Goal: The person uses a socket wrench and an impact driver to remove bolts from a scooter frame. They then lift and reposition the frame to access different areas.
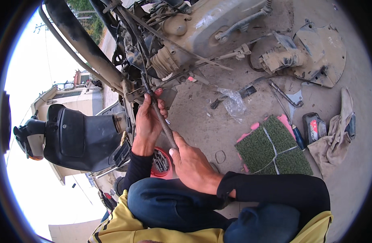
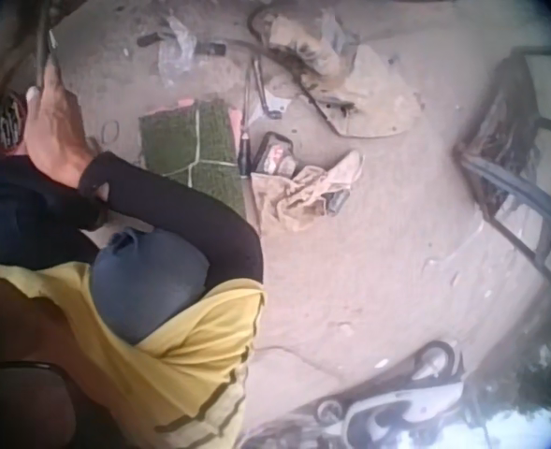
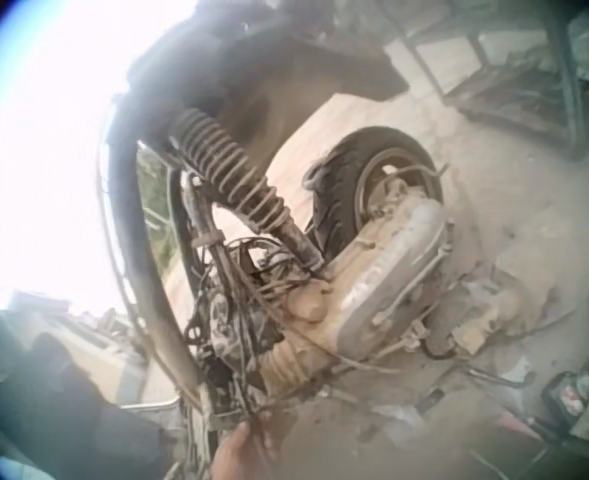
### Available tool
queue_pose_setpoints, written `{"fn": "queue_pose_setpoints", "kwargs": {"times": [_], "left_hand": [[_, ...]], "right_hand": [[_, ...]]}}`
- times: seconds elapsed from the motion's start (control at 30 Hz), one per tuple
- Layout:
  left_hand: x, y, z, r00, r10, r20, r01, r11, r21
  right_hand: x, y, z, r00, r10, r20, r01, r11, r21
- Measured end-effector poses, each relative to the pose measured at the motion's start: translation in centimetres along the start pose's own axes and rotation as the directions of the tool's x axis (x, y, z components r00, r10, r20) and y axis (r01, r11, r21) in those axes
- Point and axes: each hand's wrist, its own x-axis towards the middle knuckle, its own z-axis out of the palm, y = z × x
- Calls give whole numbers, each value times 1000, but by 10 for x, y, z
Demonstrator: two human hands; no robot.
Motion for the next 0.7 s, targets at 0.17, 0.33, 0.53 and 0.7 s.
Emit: {"fn": "queue_pose_setpoints", "kwargs": {"times": [0.17, 0.33, 0.53, 0.7], "left_hand": [[0, 3, -1, 1000, 13, -9, -13, 999, 42], [-3, 4, -2, 994, -5, 110, 21, 989, -149], [6, -9, -8, 951, -33, 307, 164, 896, -412], [7, -10, 10, 948, 34, 316, 199, 712, -673]], "right_hand": [[6, 8, 17, 998, -3, -56, 12, 989, 146], [10, -19, -4, 906, 126, 405, -412, 487, 770], [16, -14, -20, 915, 217, 341, -392, 676, 624], [18, -23, -15, 919, 280, 278, -390, 743, 543]]}}
